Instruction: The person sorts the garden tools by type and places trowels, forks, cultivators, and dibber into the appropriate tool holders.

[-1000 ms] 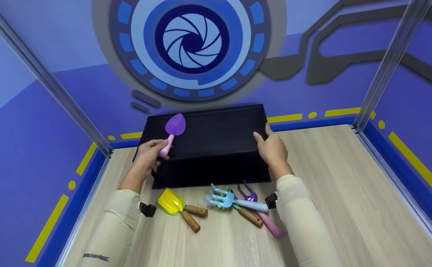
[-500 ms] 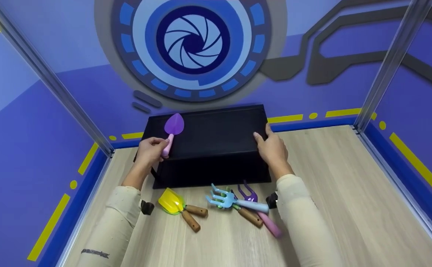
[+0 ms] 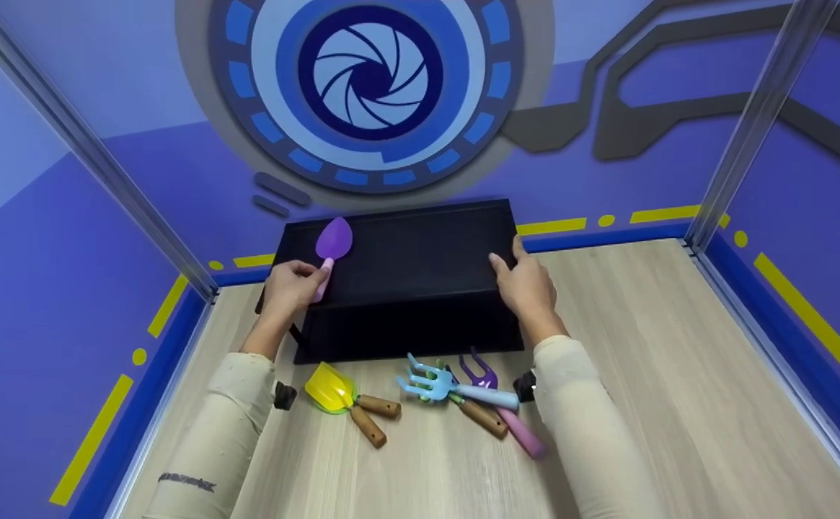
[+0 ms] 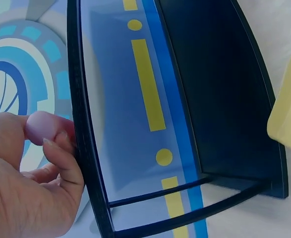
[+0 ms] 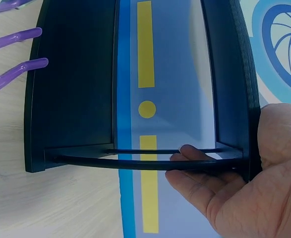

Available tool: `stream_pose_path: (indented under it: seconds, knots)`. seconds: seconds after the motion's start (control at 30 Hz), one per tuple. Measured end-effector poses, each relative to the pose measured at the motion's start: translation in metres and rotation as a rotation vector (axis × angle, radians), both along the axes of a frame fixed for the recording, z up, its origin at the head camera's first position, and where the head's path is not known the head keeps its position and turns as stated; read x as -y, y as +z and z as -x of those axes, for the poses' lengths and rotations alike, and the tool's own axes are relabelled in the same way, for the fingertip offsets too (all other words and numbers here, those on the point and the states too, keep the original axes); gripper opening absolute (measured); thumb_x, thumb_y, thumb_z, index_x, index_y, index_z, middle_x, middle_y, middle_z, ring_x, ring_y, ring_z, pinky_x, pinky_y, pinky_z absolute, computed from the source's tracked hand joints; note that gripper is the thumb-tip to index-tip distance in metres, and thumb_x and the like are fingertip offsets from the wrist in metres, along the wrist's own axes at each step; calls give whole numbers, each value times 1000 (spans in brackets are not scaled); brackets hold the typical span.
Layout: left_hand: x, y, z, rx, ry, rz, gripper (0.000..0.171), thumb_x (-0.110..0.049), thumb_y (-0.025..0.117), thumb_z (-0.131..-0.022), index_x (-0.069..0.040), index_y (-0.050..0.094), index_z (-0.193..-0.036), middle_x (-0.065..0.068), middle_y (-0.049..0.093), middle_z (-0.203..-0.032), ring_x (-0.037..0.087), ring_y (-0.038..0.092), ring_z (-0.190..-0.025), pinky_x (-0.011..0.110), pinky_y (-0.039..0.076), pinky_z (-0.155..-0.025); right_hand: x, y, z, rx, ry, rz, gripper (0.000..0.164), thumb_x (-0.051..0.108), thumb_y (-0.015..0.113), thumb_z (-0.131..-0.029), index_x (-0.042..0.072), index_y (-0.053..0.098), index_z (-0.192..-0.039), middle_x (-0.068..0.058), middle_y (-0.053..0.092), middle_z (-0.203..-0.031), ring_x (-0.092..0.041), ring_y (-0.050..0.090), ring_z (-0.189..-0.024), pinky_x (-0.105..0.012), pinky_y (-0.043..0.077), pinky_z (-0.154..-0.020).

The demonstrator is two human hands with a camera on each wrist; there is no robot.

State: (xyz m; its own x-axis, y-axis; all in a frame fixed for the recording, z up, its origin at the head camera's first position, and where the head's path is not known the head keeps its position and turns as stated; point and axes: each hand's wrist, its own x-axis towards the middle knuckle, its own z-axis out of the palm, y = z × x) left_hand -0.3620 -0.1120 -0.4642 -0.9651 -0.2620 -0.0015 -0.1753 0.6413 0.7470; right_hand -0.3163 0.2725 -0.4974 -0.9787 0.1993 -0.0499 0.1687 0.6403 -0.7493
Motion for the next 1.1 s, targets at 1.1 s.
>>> stream_pose_path:
  seconds: [1.1]
  knots:
    - [64,-49,-96,-208,-129,-508,17,-4,60,-105,3,73,-113,4,68,-80,16,61,-65,21,48,-53,-20,24,-9,91,251,-143,108,72,50,-103,-2,2,-167,-36,12,-173,-57,19,-159,-70,26,-127]
